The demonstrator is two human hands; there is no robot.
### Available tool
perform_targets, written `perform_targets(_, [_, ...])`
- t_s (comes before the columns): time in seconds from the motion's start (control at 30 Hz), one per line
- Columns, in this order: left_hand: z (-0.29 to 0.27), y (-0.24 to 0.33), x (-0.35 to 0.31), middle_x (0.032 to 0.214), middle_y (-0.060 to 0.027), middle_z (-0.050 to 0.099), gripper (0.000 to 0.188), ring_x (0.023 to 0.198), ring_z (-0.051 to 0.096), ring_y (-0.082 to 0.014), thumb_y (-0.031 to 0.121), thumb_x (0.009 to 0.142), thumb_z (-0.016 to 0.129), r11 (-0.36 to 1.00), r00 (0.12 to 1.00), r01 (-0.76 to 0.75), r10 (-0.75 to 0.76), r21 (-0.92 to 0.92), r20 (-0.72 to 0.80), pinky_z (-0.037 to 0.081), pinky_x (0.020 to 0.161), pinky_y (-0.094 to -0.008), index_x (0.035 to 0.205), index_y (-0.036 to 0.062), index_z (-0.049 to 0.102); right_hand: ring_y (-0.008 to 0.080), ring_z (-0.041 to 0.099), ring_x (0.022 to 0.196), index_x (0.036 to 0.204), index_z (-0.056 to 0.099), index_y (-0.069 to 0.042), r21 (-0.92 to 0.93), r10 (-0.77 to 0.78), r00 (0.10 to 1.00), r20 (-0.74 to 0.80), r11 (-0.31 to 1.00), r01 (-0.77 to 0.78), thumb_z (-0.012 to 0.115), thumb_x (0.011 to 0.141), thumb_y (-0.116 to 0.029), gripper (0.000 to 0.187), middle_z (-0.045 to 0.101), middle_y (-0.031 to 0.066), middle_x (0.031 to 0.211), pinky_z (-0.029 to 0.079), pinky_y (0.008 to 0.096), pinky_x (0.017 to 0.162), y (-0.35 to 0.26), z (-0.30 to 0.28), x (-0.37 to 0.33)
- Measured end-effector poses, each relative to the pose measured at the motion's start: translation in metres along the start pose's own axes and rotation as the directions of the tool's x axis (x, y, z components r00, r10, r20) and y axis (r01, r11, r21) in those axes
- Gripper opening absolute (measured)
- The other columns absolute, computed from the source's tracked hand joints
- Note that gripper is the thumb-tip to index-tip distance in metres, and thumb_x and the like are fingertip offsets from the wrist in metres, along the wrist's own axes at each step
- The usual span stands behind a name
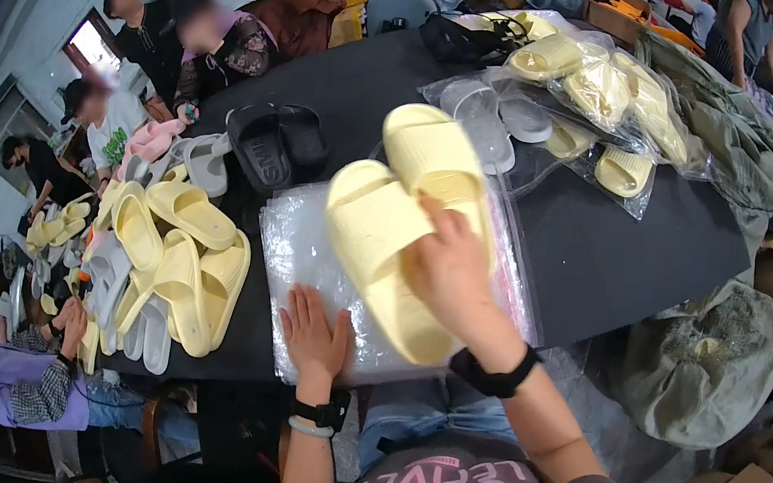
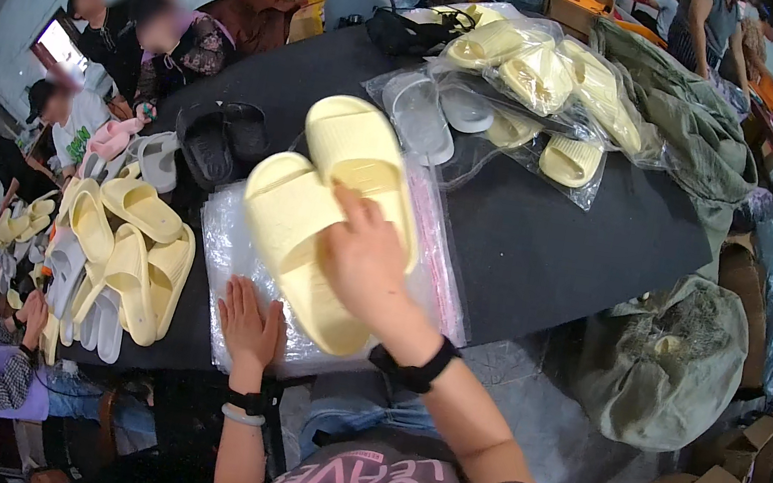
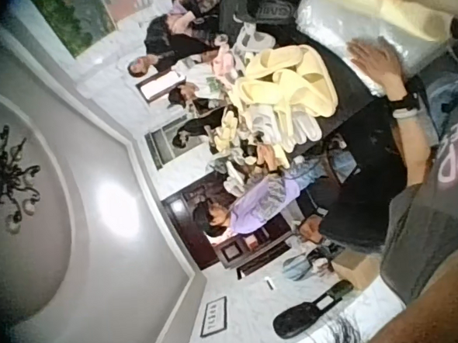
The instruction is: The person places pairs of slippers into clear plastic bags on a table, then sets the sealed bags aside. They handle yellow, black, gray, and pink slippers, retrieving them from a large sack and arranging them on the table. Other workers are visible in the background performing similar tasks.
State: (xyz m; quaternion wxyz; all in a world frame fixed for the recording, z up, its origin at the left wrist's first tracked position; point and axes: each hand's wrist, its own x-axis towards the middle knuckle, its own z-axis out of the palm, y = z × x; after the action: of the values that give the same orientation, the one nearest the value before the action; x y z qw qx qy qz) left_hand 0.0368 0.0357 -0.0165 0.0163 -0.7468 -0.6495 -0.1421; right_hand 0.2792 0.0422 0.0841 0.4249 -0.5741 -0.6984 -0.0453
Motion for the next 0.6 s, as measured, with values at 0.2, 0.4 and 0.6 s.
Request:
perform_targets(0.2, [0.001,-0.002,-0.001,0.152,-0.0259,0.027,0.067,0.144,0.021,-0.0374,0.026,0.089,0.05,0.996,0.997,-0.075,0.076,0.051,-0.016,0.012,0.118,-0.0507,0.143,-0.0078,0.03,0.0398,0.052,0.118,0.108,0.061,0.002,0.035,0.021,0.979,0.201,0.999,-0.029,0.063,0.081,-0.016,0.032,0.045,0.0257,0.138,0.048,0.0454,0.092,-0.018,0.069,-0.024])
perform_targets(0.4, [0.01,-0.011,-0.002,0.151,-0.0247,0.03,0.062,0.144,0.022,-0.0355,0.021,0.087,0.052,0.994,0.996,-0.081,0.083,0.078,-0.022,0.011,0.118,-0.0499,0.141,-0.006,0.036,0.0405,0.05,0.122,0.133,0.048,-0.001,0.268,-0.068,0.991,0.113,0.963,0.035,0.064,0.082,-0.013,0.055,0.043,0.0267,0.139,0.043,0.0468,0.099,0.008,0.015,-0.054])
perform_targets(0.6, [-0.029,-0.004,0.005,0.144,-0.0214,0.043,0.052,0.137,0.036,-0.0345,0.02,0.09,0.057,0.996,0.995,-0.081,0.078,-0.044,-0.059,0.021,0.115,-0.0496,0.137,0.0,0.045,0.0346,0.038,0.134,0.137,0.044,-0.001,-0.119,0.194,0.945,0.262,0.979,-0.168,0.059,0.09,-0.031,0.059,0.045,0.0219,0.14,0.03,0.0441,0.111,0.056,-0.01,-0.095])
